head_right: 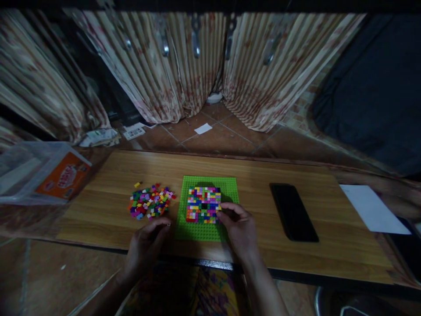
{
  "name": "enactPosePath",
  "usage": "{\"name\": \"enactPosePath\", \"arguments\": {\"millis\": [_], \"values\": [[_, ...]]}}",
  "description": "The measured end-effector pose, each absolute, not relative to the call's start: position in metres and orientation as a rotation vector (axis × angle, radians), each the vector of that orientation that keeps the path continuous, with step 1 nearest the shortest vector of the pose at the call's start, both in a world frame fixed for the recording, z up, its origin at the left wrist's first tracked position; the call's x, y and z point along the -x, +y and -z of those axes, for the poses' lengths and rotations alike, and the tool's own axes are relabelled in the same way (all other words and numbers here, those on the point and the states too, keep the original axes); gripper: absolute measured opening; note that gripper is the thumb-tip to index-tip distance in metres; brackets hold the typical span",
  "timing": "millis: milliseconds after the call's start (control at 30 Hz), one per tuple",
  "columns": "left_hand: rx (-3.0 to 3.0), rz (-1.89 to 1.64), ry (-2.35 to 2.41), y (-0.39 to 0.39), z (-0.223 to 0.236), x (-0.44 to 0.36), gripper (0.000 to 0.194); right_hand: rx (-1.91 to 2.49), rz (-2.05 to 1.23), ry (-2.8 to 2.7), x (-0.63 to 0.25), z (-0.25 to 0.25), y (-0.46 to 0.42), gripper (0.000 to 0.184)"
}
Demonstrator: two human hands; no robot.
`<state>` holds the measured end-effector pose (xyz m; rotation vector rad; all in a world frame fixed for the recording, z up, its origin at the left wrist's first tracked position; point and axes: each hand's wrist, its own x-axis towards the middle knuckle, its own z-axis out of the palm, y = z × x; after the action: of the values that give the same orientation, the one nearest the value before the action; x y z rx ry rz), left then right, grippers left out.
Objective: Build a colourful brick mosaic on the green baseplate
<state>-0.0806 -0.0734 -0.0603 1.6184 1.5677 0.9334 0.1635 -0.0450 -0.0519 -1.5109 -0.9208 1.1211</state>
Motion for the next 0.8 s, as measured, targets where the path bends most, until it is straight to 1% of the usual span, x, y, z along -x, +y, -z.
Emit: {"name": "enactPosePath", "arguments": {"millis": [233, 533, 633, 800], "values": [[-1.59, -0.913, 1.588, -0.073, 0.06, 0.08, 0.013, 1.497, -1.264, -0.822, -0.166, 0.042, -0.036, 0.034], [-1.566, -0.928, 1.536, -0.073, 0.061, 0.08, 0.015, 1.469, -1.306, -0.806, -0.166, 0.042, -0.03, 0.033], [-1.655, -0.998, 1.444, -0.068, 0.054, 0.073, 0.013, 1.471, -1.291, -0.79, -0.165, 0.042, -0.029, 0.036], [-1.883, -1.152, 1.347, -0.053, 0.041, 0.049, 0.011, 1.427, -1.355, -0.759, -0.168, 0.045, -0.031, 0.048]]}}
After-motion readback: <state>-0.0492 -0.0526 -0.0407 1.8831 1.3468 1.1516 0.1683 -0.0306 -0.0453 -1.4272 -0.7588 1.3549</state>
